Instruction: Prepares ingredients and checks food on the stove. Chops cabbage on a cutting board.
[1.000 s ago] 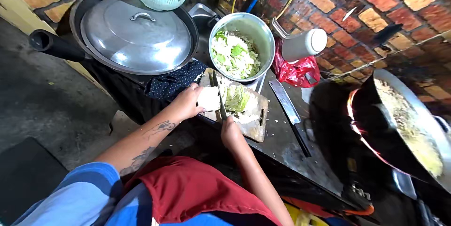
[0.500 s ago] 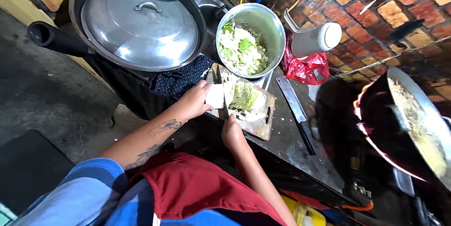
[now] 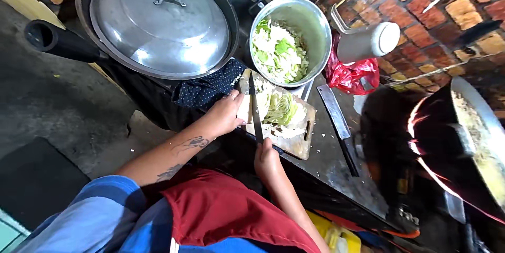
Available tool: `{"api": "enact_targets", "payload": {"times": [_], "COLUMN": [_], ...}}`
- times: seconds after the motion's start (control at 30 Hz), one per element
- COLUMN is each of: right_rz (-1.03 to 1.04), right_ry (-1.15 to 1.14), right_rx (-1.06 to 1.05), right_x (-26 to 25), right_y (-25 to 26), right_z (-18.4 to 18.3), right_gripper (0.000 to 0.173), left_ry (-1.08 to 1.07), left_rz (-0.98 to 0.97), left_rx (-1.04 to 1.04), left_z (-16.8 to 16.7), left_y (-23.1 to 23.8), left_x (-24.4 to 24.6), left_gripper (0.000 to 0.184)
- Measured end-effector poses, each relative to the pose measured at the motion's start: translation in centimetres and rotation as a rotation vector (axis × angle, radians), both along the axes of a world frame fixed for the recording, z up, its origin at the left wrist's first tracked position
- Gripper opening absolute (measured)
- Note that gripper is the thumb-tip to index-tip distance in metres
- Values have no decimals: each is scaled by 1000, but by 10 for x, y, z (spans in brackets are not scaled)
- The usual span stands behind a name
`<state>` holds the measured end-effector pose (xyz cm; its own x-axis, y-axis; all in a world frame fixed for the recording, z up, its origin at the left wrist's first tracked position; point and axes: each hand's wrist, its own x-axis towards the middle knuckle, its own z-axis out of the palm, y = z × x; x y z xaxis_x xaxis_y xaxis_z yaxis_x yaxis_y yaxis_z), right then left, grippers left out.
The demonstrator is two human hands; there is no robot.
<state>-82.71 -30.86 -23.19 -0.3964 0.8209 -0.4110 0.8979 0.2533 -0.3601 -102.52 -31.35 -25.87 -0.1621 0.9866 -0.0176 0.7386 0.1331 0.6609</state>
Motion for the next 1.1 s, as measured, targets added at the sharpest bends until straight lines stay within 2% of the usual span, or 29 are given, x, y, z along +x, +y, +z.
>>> {"api": "enact_targets", "payload": {"times": [0.13, 0.3, 0.4, 0.43, 0.53, 0.67, 0.73, 0.8, 0.93, 1.03, 1.1], "right_rz": [-7, -7, 11, 17, 2, -93, -143, -213, -374, -496, -545], "right_ry": [-34, 0, 134, 182, 352, 717, 806, 828, 781, 767, 754], "right_rx": [-28, -17, -111, -147, -235, -215, -126, -5, 189, 193, 174], "right_x": [-19, -27, -12, -7, 11, 56, 88, 124, 187, 218, 229], "right_y": [11, 20, 36, 42, 48, 44, 43, 43, 41, 42, 45], "right_z": [-15, -20, -28, -28, -16, 14, 24, 30, 29, 18, 9], "right_gripper": [30, 32, 32, 32, 31, 24, 25, 27, 30, 31, 28], "left_ry": [32, 43, 69, 74, 96, 73, 31, -16, 155, 306, 410], "left_rz": [-46, -10, 59, 67, 129, 220, 138, -43, -427, -504, -492], "left_rx": [-64, -50, -46, -61, -52, 67, 120, 172, 25, -21, -80], "left_z": [0, 1, 0, 1, 3, 39, 60, 67, 72, 54, 40], "left_y": [3, 0, 4, 6, 6, -14, -10, 10, 84, 143, 170], "left_x": [-2, 3, 13, 14, 9, 8, 33, 76, 174, 227, 243], "left_gripper": [84, 90, 114, 115, 99, 95, 97, 94, 84, 78, 79]}}
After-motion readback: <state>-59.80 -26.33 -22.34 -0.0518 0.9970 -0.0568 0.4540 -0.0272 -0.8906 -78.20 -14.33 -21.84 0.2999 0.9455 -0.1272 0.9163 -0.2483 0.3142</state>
